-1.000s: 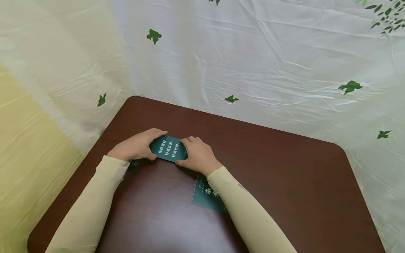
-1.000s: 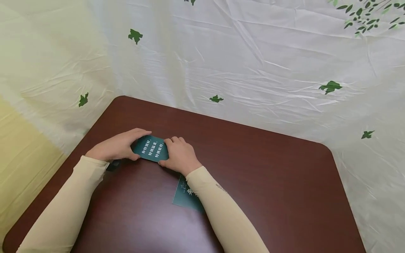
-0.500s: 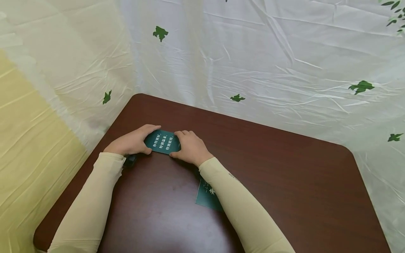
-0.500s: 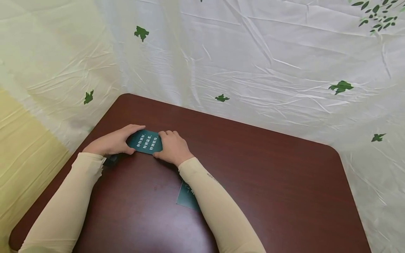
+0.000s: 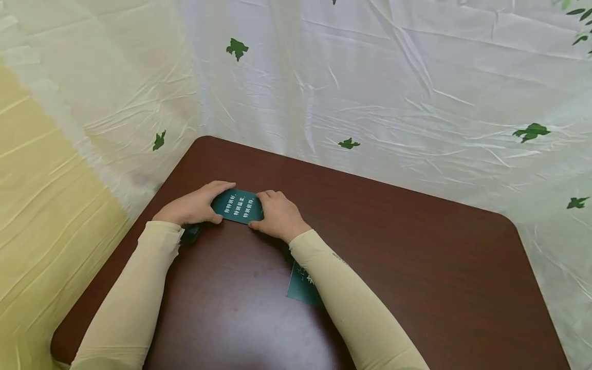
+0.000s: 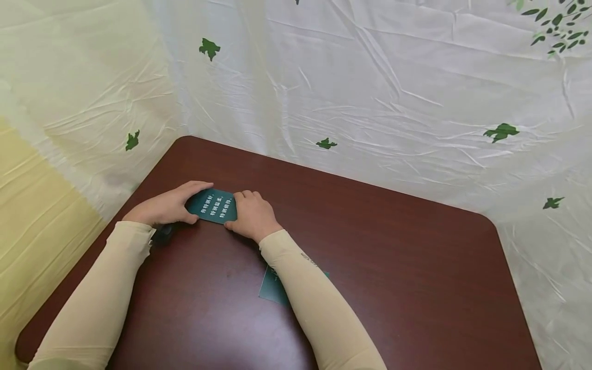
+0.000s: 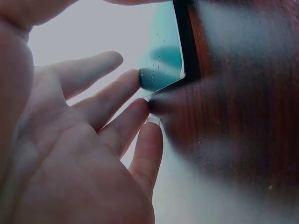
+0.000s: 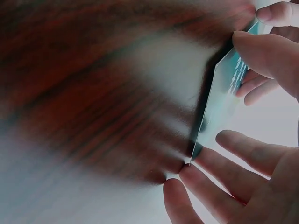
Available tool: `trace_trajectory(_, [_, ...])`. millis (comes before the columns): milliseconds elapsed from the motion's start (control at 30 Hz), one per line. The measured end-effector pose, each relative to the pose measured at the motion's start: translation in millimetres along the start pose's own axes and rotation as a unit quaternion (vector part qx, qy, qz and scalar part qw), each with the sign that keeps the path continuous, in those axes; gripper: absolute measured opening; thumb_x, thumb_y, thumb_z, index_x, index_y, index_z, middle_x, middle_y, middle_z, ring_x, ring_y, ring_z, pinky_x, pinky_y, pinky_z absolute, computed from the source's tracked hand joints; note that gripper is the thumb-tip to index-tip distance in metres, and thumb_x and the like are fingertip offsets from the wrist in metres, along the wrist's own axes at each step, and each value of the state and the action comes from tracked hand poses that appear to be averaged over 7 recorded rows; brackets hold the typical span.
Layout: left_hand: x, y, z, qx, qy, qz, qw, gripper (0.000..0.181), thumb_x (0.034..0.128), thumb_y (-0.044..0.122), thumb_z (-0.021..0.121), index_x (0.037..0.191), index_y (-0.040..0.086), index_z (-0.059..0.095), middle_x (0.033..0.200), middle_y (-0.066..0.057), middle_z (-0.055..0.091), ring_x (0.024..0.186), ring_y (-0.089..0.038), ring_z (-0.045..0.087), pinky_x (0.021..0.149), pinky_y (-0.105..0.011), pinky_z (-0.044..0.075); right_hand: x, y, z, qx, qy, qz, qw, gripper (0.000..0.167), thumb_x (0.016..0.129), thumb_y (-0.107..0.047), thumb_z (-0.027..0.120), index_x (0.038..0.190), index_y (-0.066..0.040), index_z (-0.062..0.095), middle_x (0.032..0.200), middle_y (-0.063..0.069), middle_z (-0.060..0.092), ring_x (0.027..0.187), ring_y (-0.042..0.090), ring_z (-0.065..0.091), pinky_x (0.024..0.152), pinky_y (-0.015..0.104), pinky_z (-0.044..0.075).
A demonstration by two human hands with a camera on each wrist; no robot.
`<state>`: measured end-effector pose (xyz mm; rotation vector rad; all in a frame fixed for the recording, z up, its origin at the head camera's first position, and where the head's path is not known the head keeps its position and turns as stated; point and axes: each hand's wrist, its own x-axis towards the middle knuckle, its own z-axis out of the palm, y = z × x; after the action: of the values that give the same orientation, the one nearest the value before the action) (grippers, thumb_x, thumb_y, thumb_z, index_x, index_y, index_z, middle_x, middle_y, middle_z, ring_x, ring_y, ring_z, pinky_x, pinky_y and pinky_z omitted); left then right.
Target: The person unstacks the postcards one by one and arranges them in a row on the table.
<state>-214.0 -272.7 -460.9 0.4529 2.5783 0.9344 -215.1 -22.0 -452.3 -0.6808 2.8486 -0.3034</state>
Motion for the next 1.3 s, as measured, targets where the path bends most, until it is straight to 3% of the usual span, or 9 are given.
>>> trace_trajectory(600, [-1.1, -3.7, -2.5, -0.013, 0.001, -0.01, 0.9999, 0.091, 0.0923, 0.011, 0.076, 0.171, 0.013, 0.03, 0.177, -0.014, 0.025, 0.149, -0.039, 0.037, 0.12, -0.061, 0.044, 0.6, -1.5, 0.5, -0.003, -0.005, -0.003, 1.0, 0.083, 0.094, -0.053, 0.079, 0.16, -0.012, 0.05, 0.161, 0.008, 0.054, 0.146, 0.028, 0.052, 0.116, 0.046, 0.052])
trace_trajectory(800, [4.0, 1.1, -2.3, -0.007, 0.018, -0.01, 0.9998, 0.1, 0.089, 0.019, 0.08, 0.173, 0.013, 0.026, 0.182, -0.011, 0.015, 0.159, -0.04, 0.027, 0.122, -0.065, 0.039, -19.6, 14.4, -7.3, 0.032, 0.03, -0.017, 0.9989, 0.079, 0.096, -0.051, 0.077, 0.16, -0.012, 0.051, 0.163, 0.011, 0.051, 0.148, 0.03, 0.052, 0.117, 0.049, 0.052])
trace_trajectory(900, [13.0, 17.7, 6.0, 0.005, 0.034, 0.013, 0.9993, 0.105, 0.0869, 0.027, 0.083, 0.173, 0.012, 0.025, 0.182, -0.01, 0.013, 0.164, -0.04, 0.019, 0.124, -0.068, 0.035, -49.8, 35.3, -11.7, 0.036, 0.057, -0.012, 0.9976, 0.077, 0.097, -0.05, 0.077, 0.159, -0.012, 0.052, 0.164, 0.013, 0.05, 0.15, 0.033, 0.051, 0.117, 0.052, 0.052])
trace_trajectory(1000, [18.3, 43.5, 21.6, 0.023, 0.036, 0.059, 0.9973, 0.106, 0.0861, 0.033, 0.084, 0.172, 0.012, 0.026, 0.182, -0.009, 0.016, 0.166, -0.039, 0.017, 0.125, -0.069, 0.033, -85.1, 53.4, -14.5, 0.034, 0.073, -0.009, 0.9967, 0.077, 0.098, -0.05, 0.077, 0.159, -0.011, 0.053, 0.164, 0.014, 0.05, 0.15, 0.034, 0.052, 0.115, 0.053, 0.053])
trace_trajectory(1133, [12.2, 87.8, 55.4, 0.071, -0.001, 0.128, 0.9892, 0.107, 0.0857, 0.038, 0.086, 0.172, 0.011, 0.028, 0.18, -0.01, 0.025, 0.168, -0.036, 0.02, 0.13, -0.065, 0.029, -132.4, 71.4, -13.0, 0.042, 0.09, -0.002, 0.9951, 0.079, 0.096, -0.053, 0.079, 0.158, -0.012, 0.054, 0.163, 0.013, 0.053, 0.149, 0.035, 0.053, 0.111, 0.056, 0.055])
trace_trajectory(1300, [-7.4, 134.0, 101.0, 0.124, -0.066, 0.185, 0.9727, 0.109, 0.0838, 0.049, 0.088, 0.17, 0.012, 0.034, 0.174, -0.007, 0.038, 0.162, -0.03, 0.034, 0.131, -0.058, 0.03, -186.3, 88.4, -5.3, 0.059, 0.098, 0.021, 0.9933, 0.091, 0.086, -0.061, 0.086, 0.158, -0.016, 0.054, 0.162, 0.007, 0.055, 0.15, 0.031, 0.053, 0.109, 0.057, 0.056])
